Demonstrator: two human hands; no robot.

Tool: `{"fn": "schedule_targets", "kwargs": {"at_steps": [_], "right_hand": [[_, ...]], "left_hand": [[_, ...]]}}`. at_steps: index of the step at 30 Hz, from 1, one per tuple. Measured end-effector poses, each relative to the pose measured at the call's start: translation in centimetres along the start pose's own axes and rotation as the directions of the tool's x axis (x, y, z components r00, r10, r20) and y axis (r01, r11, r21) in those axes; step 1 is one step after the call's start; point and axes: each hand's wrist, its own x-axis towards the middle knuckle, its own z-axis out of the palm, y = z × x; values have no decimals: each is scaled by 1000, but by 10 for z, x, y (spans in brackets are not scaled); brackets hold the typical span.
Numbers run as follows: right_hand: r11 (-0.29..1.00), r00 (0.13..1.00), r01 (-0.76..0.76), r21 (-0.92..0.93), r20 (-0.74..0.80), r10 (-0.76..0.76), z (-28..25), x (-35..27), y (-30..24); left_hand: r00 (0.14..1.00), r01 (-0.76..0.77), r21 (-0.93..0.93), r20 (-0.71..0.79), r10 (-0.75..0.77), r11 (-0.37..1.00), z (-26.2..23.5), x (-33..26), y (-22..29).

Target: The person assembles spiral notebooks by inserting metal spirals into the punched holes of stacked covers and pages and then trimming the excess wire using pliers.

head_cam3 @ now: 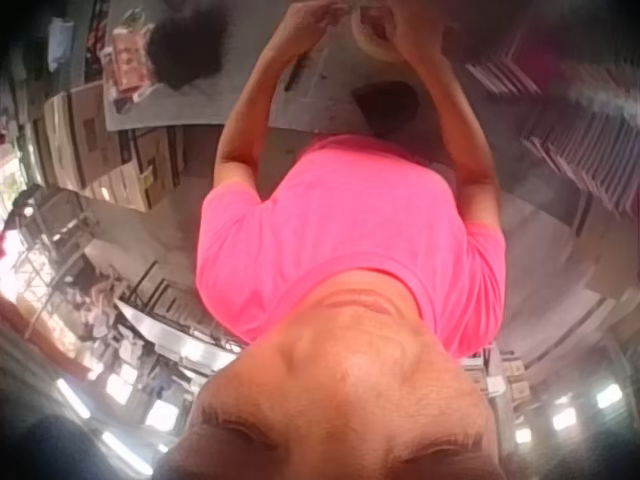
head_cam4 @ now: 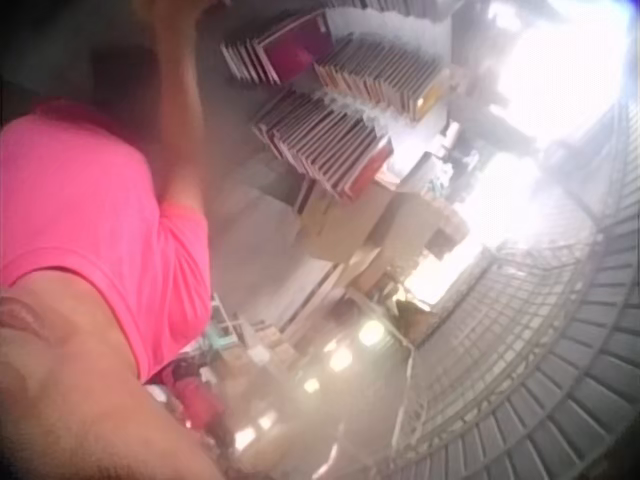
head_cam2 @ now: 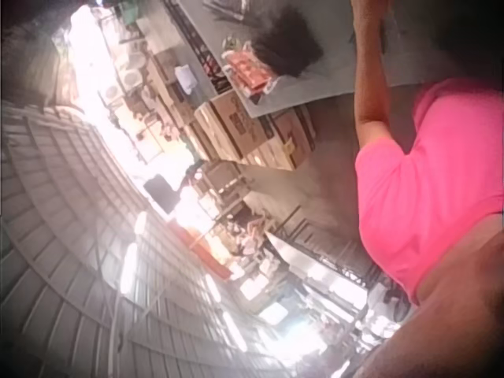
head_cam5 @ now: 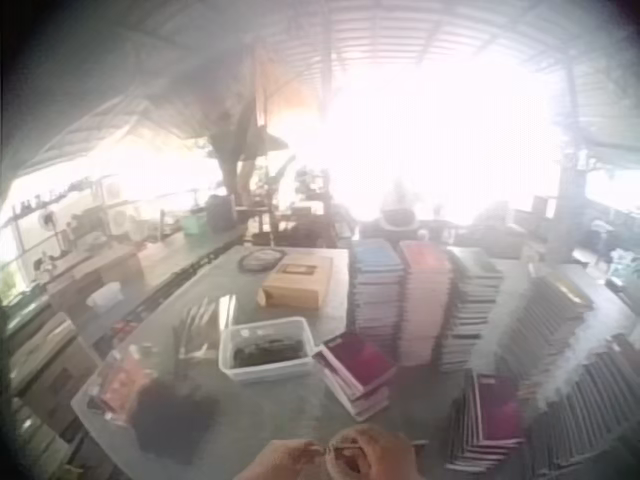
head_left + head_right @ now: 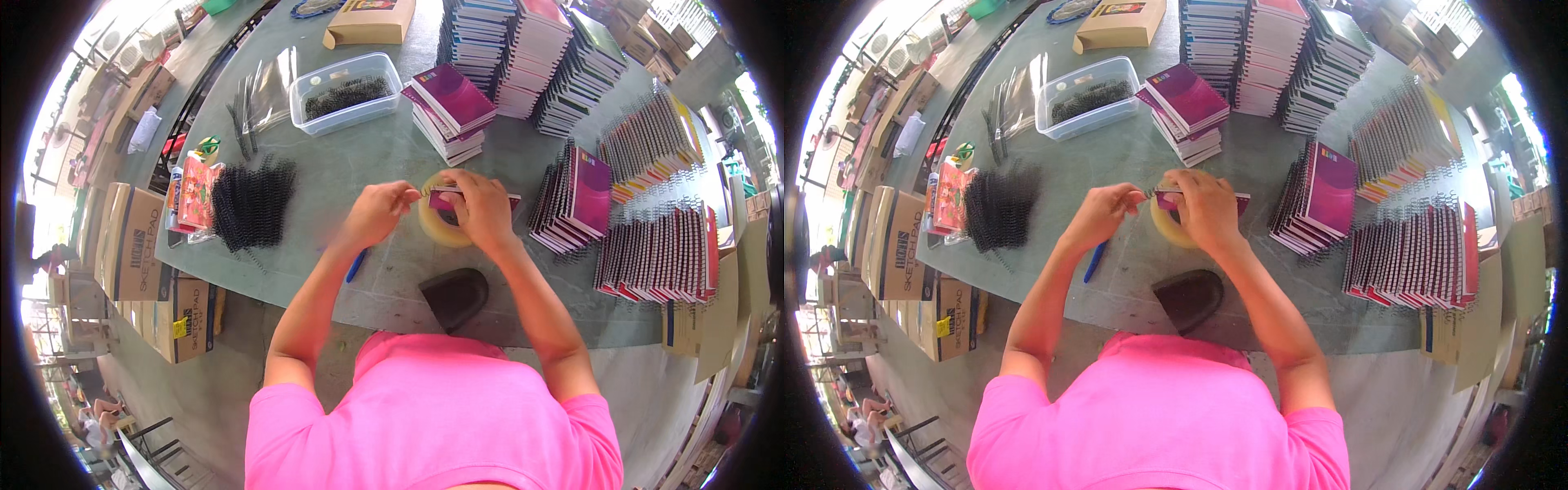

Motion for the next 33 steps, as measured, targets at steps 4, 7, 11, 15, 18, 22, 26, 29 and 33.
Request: {"fn": "schedule_targets", "kwargs": {"at_steps": [4, 7, 11, 15, 18, 22, 26, 29, 33], "right_hand": [[1000, 997, -28, -10, 75, 28, 1, 3, -1], [991, 990, -110, 79, 92, 102, -3, 1, 9], [993, 999, 6, 115, 40, -10, 4, 3, 0], [993, 998, -23, 115, -50, 28, -8, 4, -3], [925, 957, -288, 246, 105, 270, -44, -14, 31], [370, 780, -588, 719, 382, 496, -34, -38, 57], [403, 793, -547, 734, 301, 530, -29, -36, 58], [412, 807, -540, 734, 312, 501, -28, -40, 54], [461, 820, -538, 706, 310, 482, -30, -43, 61]], "left_hand": [[773, -368, 400, -370, 515, 839, 21, 2, 12], [815, -379, 582, -158, 558, 719, 52, -29, 21], [918, -394, 591, 225, 326, 704, 122, -58, -5], [902, -390, 439, 357, 241, 809, 125, -56, 5], [926, -361, 344, 21, 377, 867, 65, -49, 33], [847, -315, 403, -290, 446, 860, 24, -17, 27], [814, -368, 455, -263, 517, 811, 22, -20, 36], [665, -403, 536, -385, 640, 742, 7, -2, 47], [777, -420, 418, -294, 557, 806, 21, -5, 39]]}}
